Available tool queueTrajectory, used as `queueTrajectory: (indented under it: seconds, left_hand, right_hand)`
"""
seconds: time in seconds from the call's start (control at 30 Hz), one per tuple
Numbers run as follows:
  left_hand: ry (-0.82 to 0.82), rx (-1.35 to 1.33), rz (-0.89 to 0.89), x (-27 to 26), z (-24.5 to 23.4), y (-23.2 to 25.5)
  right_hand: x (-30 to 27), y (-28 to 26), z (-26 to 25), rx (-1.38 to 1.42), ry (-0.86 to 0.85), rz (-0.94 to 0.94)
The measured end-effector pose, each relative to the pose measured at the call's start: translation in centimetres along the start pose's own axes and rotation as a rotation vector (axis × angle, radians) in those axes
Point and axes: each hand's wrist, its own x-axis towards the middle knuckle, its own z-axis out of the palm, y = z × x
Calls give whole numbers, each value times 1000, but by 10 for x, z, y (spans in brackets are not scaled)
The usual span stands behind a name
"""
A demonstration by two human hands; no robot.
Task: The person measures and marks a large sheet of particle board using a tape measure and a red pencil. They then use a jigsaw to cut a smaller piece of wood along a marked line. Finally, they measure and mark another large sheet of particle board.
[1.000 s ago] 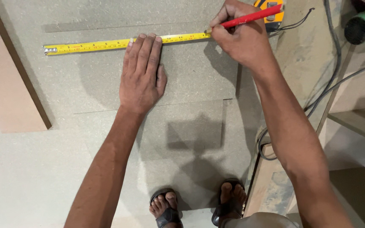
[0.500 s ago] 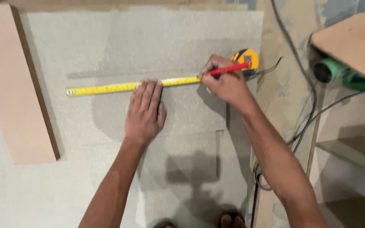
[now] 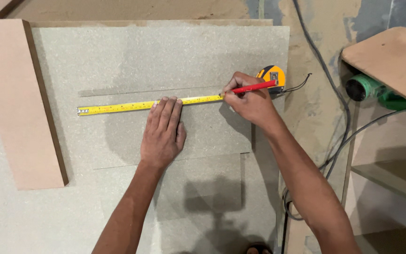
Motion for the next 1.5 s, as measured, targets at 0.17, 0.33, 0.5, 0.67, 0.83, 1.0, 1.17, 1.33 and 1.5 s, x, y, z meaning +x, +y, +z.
queueTrajectory:
  seconds: [0.17,0.33,0.5,0.67,0.83,1.0,1.17,1.33,1.5]
  left_hand:
    - [-6,-5,0,1,-1,0]
    - [-1,-12,-2,0,0,-1]
    - [-26,7,-10,-2,2,-2]
    - [-49,39,-16,-4,4,-2]
    - [-63,46,-16,-4,6,-3]
    - [-85,82,-19,-6,9,-4]
    - [-95,76,-25,-6,9,-4]
    - [-103,91,-25,-6,10,-4]
    - [-105,93,-26,-6,10,-4]
  right_hand:
    - [0,1,0,18,28,27]
    - [2,1,1,-16,23,28]
    - [-1,-5,0,-54,18,52]
    - [-1,-8,2,-30,11,68]
    - [-1,-7,2,-31,34,40]
    - [0,-3,1,-29,31,17]
    - [-1,-3,1,-72,33,55]
    - [0,-5,2,-124,31,60]
    - [0,-9,3,-120,39,140]
